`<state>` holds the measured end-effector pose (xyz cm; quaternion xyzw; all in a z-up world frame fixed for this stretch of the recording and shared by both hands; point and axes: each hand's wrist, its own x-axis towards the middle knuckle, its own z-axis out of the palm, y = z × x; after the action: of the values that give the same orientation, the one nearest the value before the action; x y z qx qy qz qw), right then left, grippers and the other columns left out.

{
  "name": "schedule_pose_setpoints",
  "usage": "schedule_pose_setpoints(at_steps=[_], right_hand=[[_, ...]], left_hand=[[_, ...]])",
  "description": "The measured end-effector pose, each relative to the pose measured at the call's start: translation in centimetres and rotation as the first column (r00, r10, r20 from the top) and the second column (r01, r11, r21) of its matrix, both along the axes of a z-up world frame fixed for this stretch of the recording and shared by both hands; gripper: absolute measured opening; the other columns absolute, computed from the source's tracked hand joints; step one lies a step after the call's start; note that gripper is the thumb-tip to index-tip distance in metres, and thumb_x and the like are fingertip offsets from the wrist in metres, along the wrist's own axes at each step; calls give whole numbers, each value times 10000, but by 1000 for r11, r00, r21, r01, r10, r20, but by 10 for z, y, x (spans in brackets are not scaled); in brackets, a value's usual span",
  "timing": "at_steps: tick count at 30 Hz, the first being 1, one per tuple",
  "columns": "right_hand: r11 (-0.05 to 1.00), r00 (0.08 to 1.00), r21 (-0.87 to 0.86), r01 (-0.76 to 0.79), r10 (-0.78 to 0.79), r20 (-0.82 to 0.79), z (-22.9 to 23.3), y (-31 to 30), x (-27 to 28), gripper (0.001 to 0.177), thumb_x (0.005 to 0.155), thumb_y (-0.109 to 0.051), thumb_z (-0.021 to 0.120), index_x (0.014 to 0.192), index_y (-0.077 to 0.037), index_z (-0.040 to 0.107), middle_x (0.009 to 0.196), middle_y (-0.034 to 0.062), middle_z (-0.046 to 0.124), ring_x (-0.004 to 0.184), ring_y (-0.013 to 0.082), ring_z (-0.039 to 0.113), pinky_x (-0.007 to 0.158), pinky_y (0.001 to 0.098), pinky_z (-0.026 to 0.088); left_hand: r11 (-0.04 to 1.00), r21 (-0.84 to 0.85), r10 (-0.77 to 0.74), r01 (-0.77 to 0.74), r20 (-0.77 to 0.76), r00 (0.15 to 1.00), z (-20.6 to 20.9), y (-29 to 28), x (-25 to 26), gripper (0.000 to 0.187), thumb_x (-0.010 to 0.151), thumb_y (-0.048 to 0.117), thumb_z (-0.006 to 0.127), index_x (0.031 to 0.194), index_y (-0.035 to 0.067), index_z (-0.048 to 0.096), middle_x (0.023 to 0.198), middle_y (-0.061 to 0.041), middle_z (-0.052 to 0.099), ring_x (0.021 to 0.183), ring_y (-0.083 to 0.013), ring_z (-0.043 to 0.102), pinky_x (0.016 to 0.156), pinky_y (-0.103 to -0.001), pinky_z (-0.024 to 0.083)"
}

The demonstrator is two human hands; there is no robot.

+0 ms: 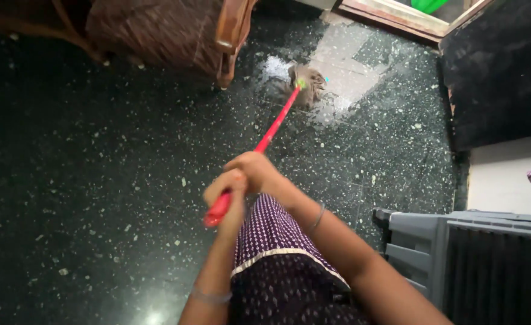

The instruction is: The person is mopping the floor with a red mop.

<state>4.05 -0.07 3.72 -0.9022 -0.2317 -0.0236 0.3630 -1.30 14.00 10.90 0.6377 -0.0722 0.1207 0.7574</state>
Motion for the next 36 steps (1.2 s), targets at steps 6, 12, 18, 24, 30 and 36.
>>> schedule_pose_setpoints(at_steps=[6, 12, 18, 24, 30, 36], right_hand=[[985, 984, -58, 162, -165, -66, 77, 59, -10, 297, 695, -349, 789, 931, -172, 752, 830, 106, 739, 830, 342, 713, 749, 451, 565], [979, 981, -59, 195, -196, -4, -14, -35, -11, 262, 689, -328, 800, 828, -134, 691, 755, 102, 697, 763, 334, 704, 687, 445, 562], [975, 994, -201, 96, -105, -38, -86, -192, -6, 256, 648, -302, 791, 779, -118, 672, 793, 100, 705, 792, 345, 704, 710, 456, 557], [966, 971, -187, 176, -202, -128, -6, -200, -6, 302, 665, -337, 818, 846, -116, 717, 825, 120, 728, 824, 364, 712, 732, 452, 561], [969, 967, 95, 227, -236, 100, 90, -122, -18, 343, 630, -322, 782, 884, -107, 698, 805, 104, 699, 757, 333, 705, 685, 433, 559], [962, 936, 110, 251, -270, 225, 82, -184, 0, 153, 822, -276, 717, 749, -159, 653, 690, 23, 616, 645, 260, 683, 578, 399, 527]], left_hand=[[869, -489, -29, 81, 113, 993, 38, 22, 19, 313, 1053, 52, 586, 776, 104, 449, 678, 24, 487, 610, -74, 420, 617, -272, 341], [895, -442, -38, 64, 69, 997, -56, -72, 12, 313, 1033, 75, 556, 752, 96, 420, 665, 8, 474, 603, -87, 411, 576, -270, 318], [989, -46, -144, 144, 3, 990, -143, -180, 12, 83, 951, 60, 627, 882, 26, 655, 873, -41, 676, 800, -121, 625, 724, -268, 511], [973, -157, -188, 171, -101, 977, -91, -202, 20, 77, 939, 93, 725, 906, 25, 712, 918, -16, 726, 839, -98, 654, 773, -267, 538], [926, -361, -118, 114, 11, 993, 44, -151, 20, 94, 959, 13, 641, 871, 18, 605, 723, -12, 564, 645, -101, 524, 634, -300, 450], [875, -476, -65, 92, 73, 995, 35, -228, 37, 231, 985, 7, 565, 810, 70, 427, 638, 16, 466, 553, -61, 398, 578, -270, 323]])
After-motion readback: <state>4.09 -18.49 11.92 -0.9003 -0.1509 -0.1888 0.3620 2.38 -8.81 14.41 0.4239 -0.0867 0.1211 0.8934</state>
